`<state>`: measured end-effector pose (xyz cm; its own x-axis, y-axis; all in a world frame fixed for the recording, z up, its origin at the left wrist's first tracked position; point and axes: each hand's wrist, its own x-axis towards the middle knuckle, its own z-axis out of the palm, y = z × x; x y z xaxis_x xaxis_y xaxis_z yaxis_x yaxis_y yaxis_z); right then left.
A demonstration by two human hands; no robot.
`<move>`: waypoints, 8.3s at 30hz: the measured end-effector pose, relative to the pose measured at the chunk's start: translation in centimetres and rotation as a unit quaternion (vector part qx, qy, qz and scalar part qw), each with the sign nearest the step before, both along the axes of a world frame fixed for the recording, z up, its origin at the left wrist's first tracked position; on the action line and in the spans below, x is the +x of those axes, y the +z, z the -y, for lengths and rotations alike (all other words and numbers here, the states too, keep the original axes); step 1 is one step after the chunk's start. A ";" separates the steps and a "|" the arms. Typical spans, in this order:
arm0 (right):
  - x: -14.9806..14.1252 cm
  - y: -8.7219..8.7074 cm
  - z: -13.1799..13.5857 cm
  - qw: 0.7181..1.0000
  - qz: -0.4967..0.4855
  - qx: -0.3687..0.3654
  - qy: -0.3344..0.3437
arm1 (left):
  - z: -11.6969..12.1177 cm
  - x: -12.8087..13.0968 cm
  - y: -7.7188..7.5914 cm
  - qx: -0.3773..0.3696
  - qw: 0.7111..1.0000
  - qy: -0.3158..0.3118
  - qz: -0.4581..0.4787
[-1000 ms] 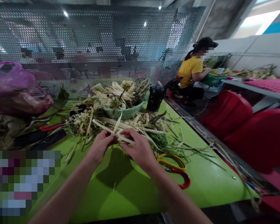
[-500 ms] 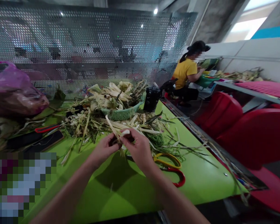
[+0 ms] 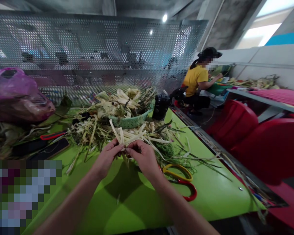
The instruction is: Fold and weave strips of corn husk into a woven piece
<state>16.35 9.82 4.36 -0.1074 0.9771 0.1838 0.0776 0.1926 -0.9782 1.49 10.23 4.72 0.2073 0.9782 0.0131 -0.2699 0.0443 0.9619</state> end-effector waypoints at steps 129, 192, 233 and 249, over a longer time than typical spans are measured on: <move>0.8 1.0 0.6 0.947 0.252 0.179 -0.083 | -0.7 -1.0 0.4 0.164 0.947 0.006 -0.277; 1.1 1.4 0.3 0.948 0.245 0.184 -0.089 | -0.2 -0.9 0.2 -0.002 0.995 -0.015 -0.095; 2.4 0.1 -1.4 0.996 0.040 0.053 -0.066 | 0.8 -0.3 0.6 0.153 0.933 -0.172 -0.278; 1.4 0.8 -0.5 0.990 0.138 0.033 0.018 | -0.4 -0.3 -0.6 0.064 0.984 -0.041 -0.160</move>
